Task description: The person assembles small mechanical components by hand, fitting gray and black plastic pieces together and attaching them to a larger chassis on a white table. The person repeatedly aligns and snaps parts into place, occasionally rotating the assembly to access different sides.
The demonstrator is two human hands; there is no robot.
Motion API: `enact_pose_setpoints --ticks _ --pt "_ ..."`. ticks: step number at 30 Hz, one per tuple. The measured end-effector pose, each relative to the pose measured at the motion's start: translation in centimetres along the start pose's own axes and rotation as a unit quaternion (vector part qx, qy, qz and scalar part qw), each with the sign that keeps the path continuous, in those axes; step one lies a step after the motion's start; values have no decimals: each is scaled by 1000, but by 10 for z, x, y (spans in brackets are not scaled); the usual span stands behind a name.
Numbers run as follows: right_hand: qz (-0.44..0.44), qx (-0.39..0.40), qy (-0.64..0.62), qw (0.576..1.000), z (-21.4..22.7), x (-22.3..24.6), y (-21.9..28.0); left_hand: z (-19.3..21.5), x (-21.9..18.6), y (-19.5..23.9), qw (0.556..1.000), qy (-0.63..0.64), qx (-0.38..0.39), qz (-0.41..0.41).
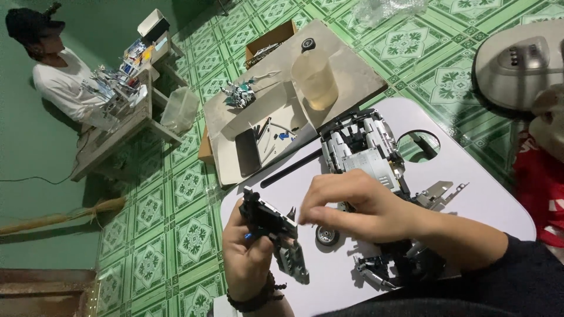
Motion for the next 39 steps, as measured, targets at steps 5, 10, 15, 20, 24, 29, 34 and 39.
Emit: enact_pose_setpoints --ticks 5,10,15,20,24,29,34,39 --pt "-53 -21 -21 998 2 1 4 2 0 -4 997 69 37 21" --pt "-59 -25 -35 997 5 2 4 -3 -1 -6 990 113 41 68" --pt "-60 -20 -29 998 5 2 4 -5 2 -7 980 181 65 55" --pt "-57 -18 -28 998 5 2 2 -5 4 -7 974 204 81 53" --pt "-50 -21 -9 999 6 3 2 -11 -1 -11 986 150 64 39" --pt "-40 -32 23 998 14 -4 12 7 21 1 987 161 -18 -12" --pt "12 -58 38 998 24 -12 38 -14 24 5 993 84 -56 -58" --pt "44 61 79 994 64 -9 36 -9 23 6 965 -246 42 77"
Point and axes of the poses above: each hand's wrist, its own y-axis away from the middle knuckle, its own z-axis out of the back of the hand, x = y × z, the point moved 1 cm from there along -y, towards the middle knuckle, and after that the axes turned 3 degrees about y, right-handed, at the moved point
